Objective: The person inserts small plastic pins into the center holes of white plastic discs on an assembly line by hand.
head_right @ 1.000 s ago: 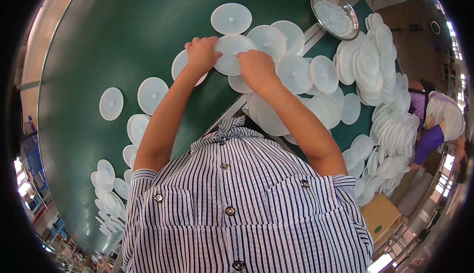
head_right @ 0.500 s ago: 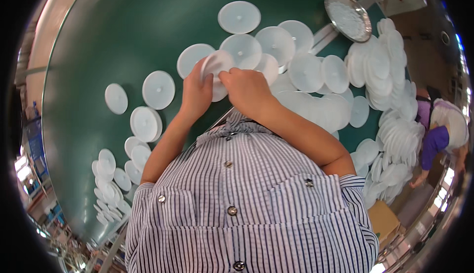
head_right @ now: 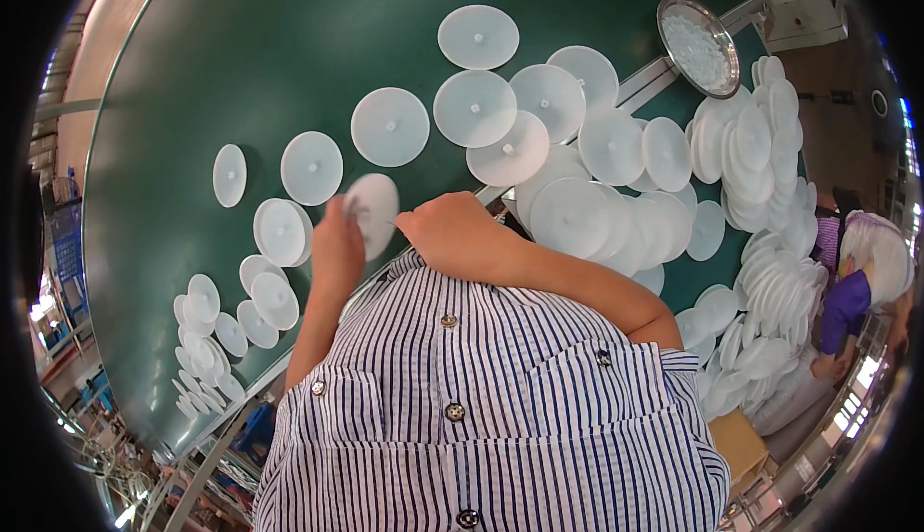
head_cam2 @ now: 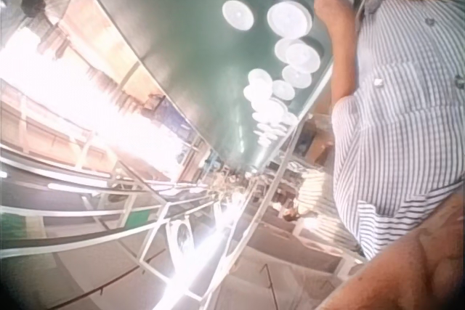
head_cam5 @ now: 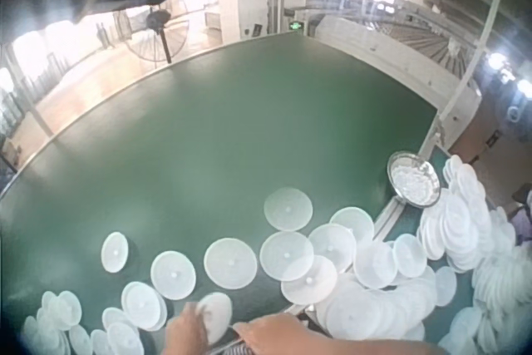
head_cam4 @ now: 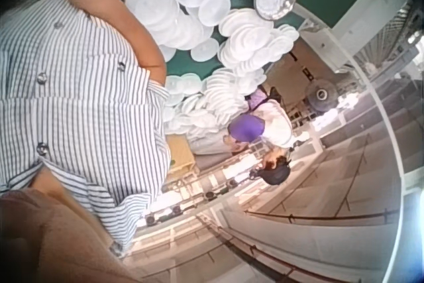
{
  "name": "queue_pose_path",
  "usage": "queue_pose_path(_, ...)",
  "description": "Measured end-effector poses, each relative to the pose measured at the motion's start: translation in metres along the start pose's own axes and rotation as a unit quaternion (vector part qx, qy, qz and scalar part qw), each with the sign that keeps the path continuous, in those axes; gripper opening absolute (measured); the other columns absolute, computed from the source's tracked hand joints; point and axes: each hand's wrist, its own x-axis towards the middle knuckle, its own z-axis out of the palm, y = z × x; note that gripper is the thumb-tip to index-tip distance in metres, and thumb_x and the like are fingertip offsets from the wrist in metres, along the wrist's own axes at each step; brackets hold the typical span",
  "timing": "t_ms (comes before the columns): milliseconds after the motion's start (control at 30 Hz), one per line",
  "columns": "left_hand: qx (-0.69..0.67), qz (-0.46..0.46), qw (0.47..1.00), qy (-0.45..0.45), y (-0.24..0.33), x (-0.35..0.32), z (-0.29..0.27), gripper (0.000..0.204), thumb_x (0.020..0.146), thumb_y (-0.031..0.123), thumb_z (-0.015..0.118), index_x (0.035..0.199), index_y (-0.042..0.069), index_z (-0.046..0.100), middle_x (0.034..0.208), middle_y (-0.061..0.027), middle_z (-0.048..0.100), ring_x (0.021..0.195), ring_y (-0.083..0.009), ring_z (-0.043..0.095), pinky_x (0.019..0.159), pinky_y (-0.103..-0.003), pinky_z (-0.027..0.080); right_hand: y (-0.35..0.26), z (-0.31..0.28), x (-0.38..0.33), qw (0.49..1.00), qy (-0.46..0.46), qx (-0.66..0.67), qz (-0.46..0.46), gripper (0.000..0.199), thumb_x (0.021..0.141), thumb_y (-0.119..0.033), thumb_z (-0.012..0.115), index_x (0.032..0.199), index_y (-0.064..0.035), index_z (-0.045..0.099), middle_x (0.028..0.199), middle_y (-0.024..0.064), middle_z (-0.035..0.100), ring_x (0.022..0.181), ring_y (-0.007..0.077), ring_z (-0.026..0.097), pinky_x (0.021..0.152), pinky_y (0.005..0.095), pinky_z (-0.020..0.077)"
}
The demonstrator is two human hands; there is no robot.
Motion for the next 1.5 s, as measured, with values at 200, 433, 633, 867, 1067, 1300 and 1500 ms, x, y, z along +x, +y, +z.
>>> queue_pose_path(200, 0.024, -0.039, 0.997, -0.054, -0.065, -0.003, -0.025, 0.024, 0.076, 0.005, 0.056, 0.099, 0.001, 0.051, 0.078, -0.0221, 0.058, 0.075, -0.0392, 0.057, 0.062, -0.046, 0.043, 0.050, -0.028, -0.006, 0.975, 0.166, -0.068, 0.133, 0.017, 0.078, -0.018, 0.052, 0.089, -0.0093, 0.062, 0.075, 0.0091, 0.063, 0.069, 0.0288, 0.060, 0.059, 0.0400, 0.0464)
queue_pose_path(433, -0.007, 0.124, 0.992, 0.026, 0.012, 0.055, -0.007, 0.028, 0.075, 0.002, 0.059, 0.103, 0.002, 0.055, 0.091, -0.0120, 0.058, 0.088, -0.0297, 0.052, 0.076, -0.037, 0.042, 0.081, -0.041, -0.002, 0.954, 0.194, -0.088, 0.211, 0.016, 0.082, -0.020, 0.052, 0.089, -0.0114, 0.064, 0.076, 0.0080, 0.064, 0.070, 0.0277, 0.060, 0.061, 0.0389, 0.0452)
queue_pose_path(633, 0.038, 0.284, 0.956, 0.068, 0.050, 0.113, 0.056, 0.031, 0.070, 0.002, 0.059, 0.100, 0.000, 0.054, 0.094, -0.0139, 0.056, 0.087, -0.0311, 0.052, 0.076, -0.040, 0.042, 0.080, -0.033, 0.011, 0.960, 0.167, -0.082, 0.211, 0.017, 0.079, -0.020, 0.055, 0.090, -0.0112, 0.066, 0.080, 0.0086, 0.064, 0.072, 0.0273, 0.060, 0.063, 0.0367, 0.0461)
queue_pose_path(867, 0.186, 0.189, 0.964, 0.032, 0.039, 0.128, 0.082, 0.023, 0.068, 0.008, 0.062, 0.088, 0.001, 0.051, 0.090, -0.0155, 0.054, 0.078, -0.0321, 0.055, 0.073, -0.040, 0.042, 0.063, -0.021, 0.023, 0.957, 0.094, -0.170, 0.217, 0.017, 0.079, -0.018, 0.054, 0.089, -0.0111, 0.065, 0.080, 0.0104, 0.064, 0.073, 0.0285, 0.060, 0.063, 0.0370, 0.0463)
queue_pose_path(1067, -0.197, 0.082, 0.948, -0.234, 0.031, 0.117, 0.027, 0.037, 0.072, 0.004, 0.054, 0.109, -0.002, 0.049, 0.100, -0.0230, 0.056, 0.088, -0.0368, 0.058, 0.072, -0.041, 0.047, 0.068, -0.031, 0.014, 0.973, 0.156, 0.085, 0.148, 0.018, 0.077, -0.017, 0.058, 0.088, -0.0036, 0.063, 0.080, 0.0135, 0.063, 0.071, 0.0275, 0.060, 0.060, 0.0325, 0.0463)
queue_pose_path(1300, -0.312, 0.085, 0.946, -0.003, 0.032, 0.056, 0.022, 0.035, 0.079, 0.002, 0.045, 0.113, -0.003, 0.048, 0.092, -0.0171, 0.061, 0.086, -0.0291, 0.060, 0.071, -0.035, 0.047, 0.027, -0.037, 0.016, 0.977, 0.166, 0.078, 0.105, 0.014, 0.078, -0.016, 0.059, 0.087, -0.0061, 0.063, 0.077, 0.0107, 0.063, 0.066, 0.0246, 0.060, 0.058, 0.0315, 0.0455)
queue_pose_path(1500, -0.166, 0.121, 0.972, 0.115, 0.023, 0.070, 0.003, 0.023, 0.079, -0.004, 0.044, 0.099, -0.001, 0.054, 0.084, -0.0217, 0.059, 0.079, -0.0376, 0.059, 0.068, -0.038, 0.046, 0.012, -0.019, 0.038, 0.968, 0.241, -0.061, 0.031, 0.009, 0.077, -0.019, 0.059, 0.082, -0.0104, 0.060, 0.069, 0.0061, 0.062, 0.060, 0.0265, 0.058, 0.052, 0.0377, 0.0432)
